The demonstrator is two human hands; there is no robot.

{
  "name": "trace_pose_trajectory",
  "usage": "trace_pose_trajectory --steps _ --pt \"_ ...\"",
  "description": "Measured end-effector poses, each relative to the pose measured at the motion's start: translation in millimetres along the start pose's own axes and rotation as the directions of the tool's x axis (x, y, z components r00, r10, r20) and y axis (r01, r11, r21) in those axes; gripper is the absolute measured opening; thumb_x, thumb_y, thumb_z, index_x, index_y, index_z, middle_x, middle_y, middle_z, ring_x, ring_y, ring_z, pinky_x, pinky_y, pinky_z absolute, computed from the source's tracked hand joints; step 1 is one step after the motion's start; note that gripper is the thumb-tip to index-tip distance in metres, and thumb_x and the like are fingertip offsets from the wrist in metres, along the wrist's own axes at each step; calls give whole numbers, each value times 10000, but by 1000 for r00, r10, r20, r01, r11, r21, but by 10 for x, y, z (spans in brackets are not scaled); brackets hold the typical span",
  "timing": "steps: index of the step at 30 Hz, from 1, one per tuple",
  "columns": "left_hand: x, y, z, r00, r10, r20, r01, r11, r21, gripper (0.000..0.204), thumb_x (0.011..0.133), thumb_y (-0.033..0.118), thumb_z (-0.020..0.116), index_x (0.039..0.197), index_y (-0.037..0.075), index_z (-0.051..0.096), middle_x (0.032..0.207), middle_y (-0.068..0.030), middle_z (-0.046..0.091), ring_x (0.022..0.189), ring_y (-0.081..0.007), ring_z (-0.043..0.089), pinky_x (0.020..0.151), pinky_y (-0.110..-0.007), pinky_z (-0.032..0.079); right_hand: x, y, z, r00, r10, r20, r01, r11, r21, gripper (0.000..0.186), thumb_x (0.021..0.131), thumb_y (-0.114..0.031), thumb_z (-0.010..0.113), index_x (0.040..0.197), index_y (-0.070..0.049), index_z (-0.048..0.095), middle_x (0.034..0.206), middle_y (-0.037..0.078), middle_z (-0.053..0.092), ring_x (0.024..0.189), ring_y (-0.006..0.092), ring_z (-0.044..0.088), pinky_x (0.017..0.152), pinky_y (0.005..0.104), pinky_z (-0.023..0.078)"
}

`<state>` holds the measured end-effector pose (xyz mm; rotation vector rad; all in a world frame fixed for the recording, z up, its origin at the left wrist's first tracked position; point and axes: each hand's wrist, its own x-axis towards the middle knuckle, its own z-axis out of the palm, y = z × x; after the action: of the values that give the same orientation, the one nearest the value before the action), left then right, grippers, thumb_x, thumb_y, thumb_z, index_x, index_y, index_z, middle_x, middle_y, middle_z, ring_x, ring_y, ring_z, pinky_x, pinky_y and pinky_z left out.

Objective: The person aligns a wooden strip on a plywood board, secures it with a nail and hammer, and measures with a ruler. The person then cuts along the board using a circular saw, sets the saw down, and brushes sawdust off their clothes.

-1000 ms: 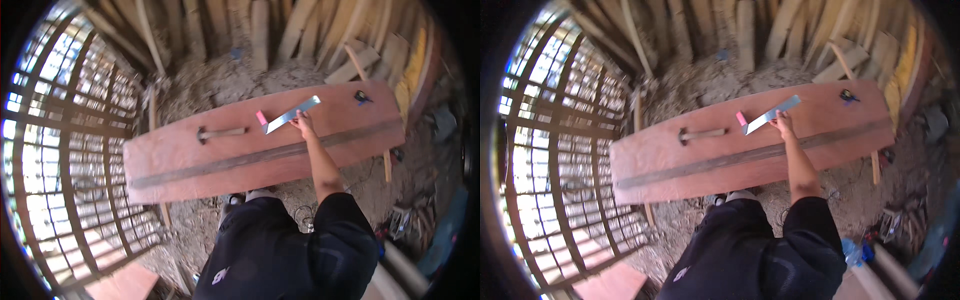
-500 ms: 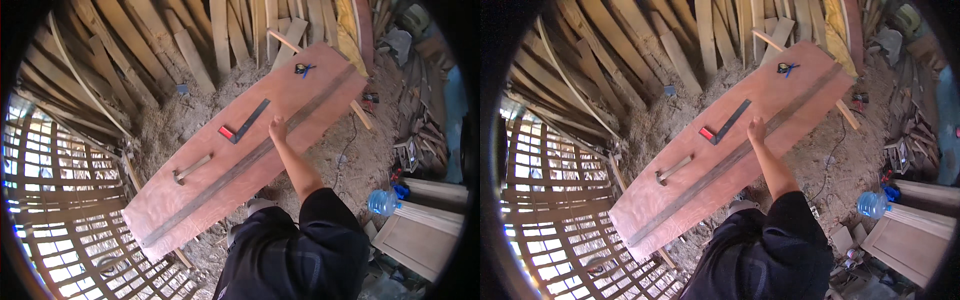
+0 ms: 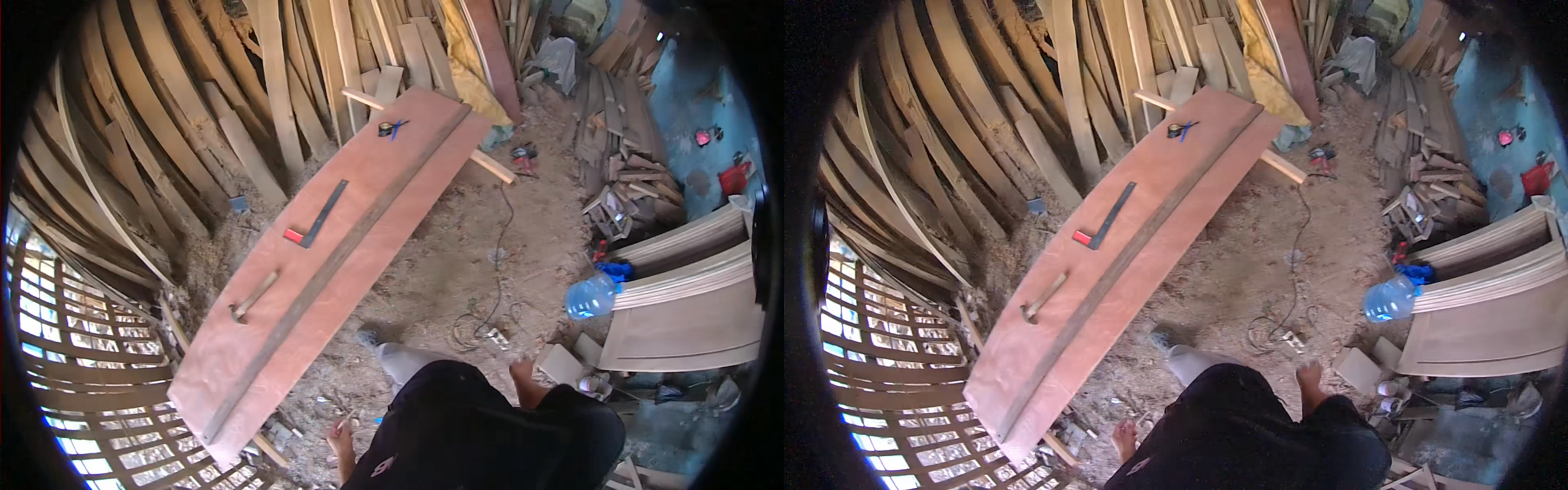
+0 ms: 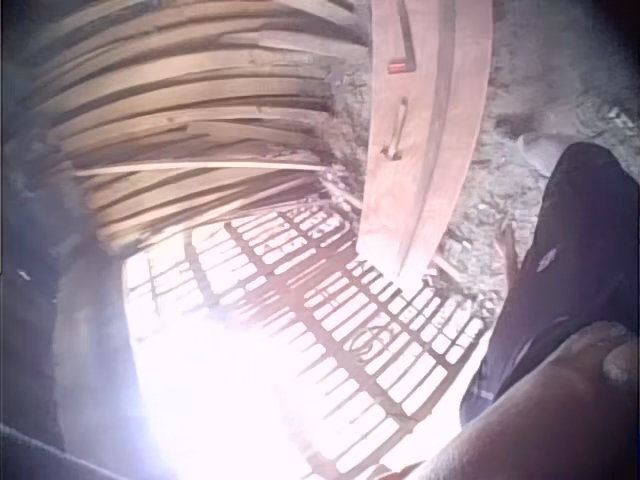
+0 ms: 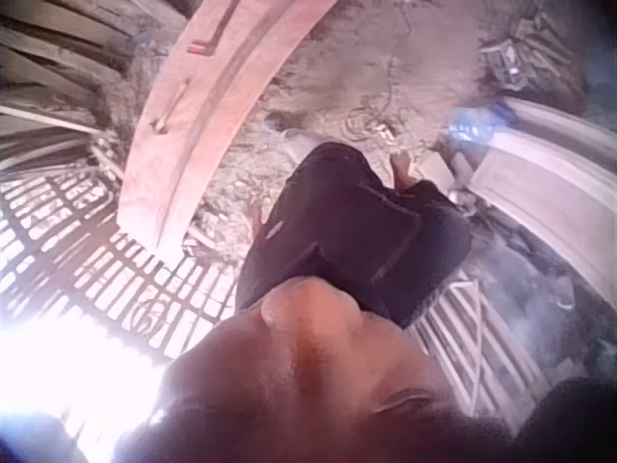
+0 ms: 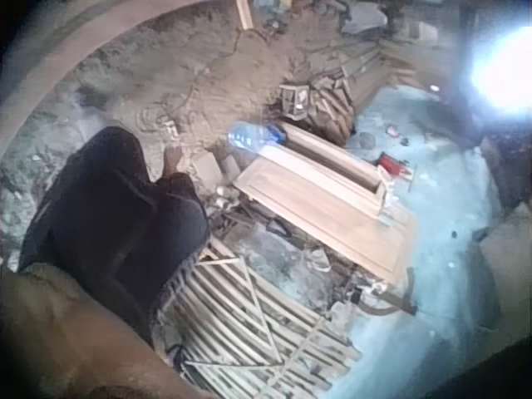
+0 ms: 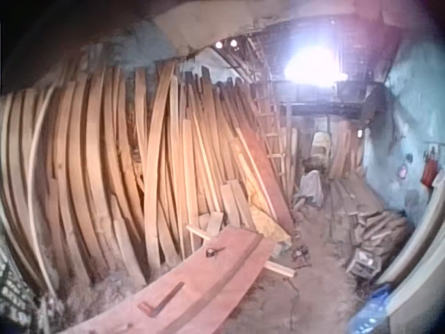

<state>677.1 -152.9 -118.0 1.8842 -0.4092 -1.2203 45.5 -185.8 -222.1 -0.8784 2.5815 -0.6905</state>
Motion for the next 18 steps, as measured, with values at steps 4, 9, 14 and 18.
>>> trace_pose_trajectory --steps 4,9,14,18 --pt "-307 212 601 996 91 22 -94 948 305 328 1030 327 687 895 33 743 634 30 567 542 -79 479 497 -297 369 -207 1558 -1212 704 -337 625 709 391 -587 207 870 -286 652 879 -125 781 914 108 744 857 322 701 707 533 552" --pt "-695 640 1284 994 77 -75 -59 975 212 521 1086 485 555 1003 55 838 671 40 568 633 -116 486 620 -350 415 -213 1686 -1720 831 -57 553 330 851 -409 300 934 -336 637 1080 -95 741 1050 136 749 973 322 711 769 508 568" --pt "-1290 -220 1469 971 -117 -209 172 949 266 626 1097 570 454 1001 95 850 751 -72 688 701 -201 625 749 -363 500 608 1301 -1767 878 -87 471 206 956 -207 389 984 -392 612 1209 -83 686 1117 144 735 1013 311 707 825 474 562" --pt "-2284 -938 1707 872 -351 -342 484 722 494 786 1039 727 356 1081 102 832 1081 -235 758 1090 -369 711 981 -472 514 1667 1226 -1828 891 -236 388 303 946 -119 466 1024 -437 593 1313 -74 643 1170 150 723 1046 302 703 869 448 558"
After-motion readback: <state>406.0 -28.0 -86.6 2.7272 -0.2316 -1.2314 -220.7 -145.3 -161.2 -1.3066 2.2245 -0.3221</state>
